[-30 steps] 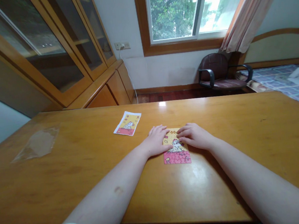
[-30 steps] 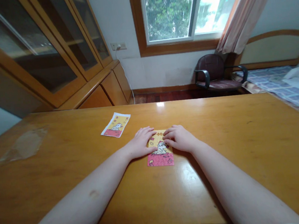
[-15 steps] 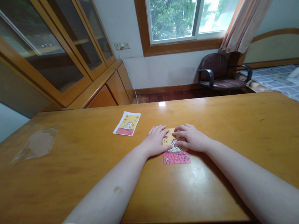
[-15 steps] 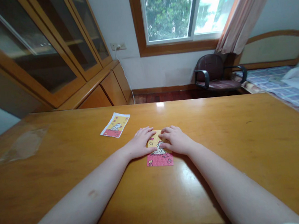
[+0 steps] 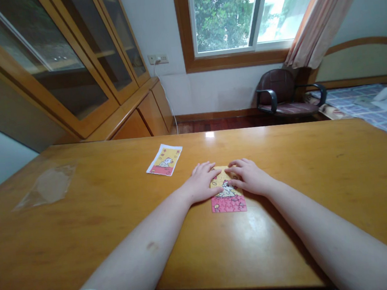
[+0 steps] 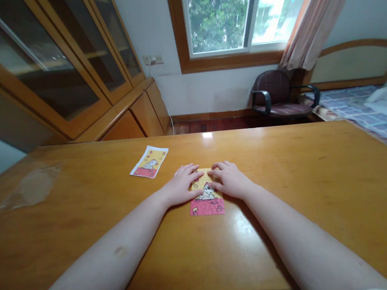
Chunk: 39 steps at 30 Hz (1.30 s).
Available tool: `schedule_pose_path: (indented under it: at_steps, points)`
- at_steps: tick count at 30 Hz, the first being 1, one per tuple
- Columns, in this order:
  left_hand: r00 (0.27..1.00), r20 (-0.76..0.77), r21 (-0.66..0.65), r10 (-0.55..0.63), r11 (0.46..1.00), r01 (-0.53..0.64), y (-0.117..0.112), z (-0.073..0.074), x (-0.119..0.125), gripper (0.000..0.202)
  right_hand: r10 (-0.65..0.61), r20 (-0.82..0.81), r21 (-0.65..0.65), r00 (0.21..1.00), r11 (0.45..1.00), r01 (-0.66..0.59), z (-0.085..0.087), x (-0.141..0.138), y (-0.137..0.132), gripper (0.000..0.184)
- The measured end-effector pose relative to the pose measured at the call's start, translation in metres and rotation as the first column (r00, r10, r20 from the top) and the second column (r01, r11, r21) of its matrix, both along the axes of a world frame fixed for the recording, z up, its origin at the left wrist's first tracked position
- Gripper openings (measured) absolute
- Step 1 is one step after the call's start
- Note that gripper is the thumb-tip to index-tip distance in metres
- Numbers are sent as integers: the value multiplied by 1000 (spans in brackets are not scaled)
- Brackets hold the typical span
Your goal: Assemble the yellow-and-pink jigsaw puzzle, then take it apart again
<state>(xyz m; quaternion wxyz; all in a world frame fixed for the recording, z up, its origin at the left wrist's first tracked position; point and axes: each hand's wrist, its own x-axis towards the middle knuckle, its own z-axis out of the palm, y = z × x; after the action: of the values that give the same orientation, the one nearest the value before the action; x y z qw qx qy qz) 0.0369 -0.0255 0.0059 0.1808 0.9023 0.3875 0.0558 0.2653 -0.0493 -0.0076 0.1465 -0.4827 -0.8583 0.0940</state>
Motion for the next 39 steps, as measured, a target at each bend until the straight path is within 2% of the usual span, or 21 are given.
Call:
schedule_pose_path:
  at_steps: [9, 20, 29, 31, 36, 39]
  points:
    - [998, 50, 67, 47, 996, -50, 0, 0, 0, 40, 4, 5, -6, 1000, 1000, -4, 4, -2, -2, 41]
    - [997, -73, 120, 36, 992, -27, -1, 1, 0, 47, -14, 74, -17, 997, 1000, 15, 9, -7, -4, 42]
    - [991, -133, 97, 23, 995, -10, -4, 1, 3, 57, -36, 116, -11, 993, 999, 37, 12, -12, -7, 43]
    - [988, -155, 74, 11, 997, 0, -4, -1, 4, 64, -40, 147, -20, 988, 999, 43, 12, -13, -8, 48]
    - [978, -206, -4, -13, 1000, 12, 0, -7, 5, 86, -48, 220, -60, 974, 996, 63, 5, -14, -9, 83]
    - [971, -239, -15, -15, 1000, 11, 2, -9, 4, 95, -56, 248, -105, 967, 991, 84, -2, -14, -8, 95]
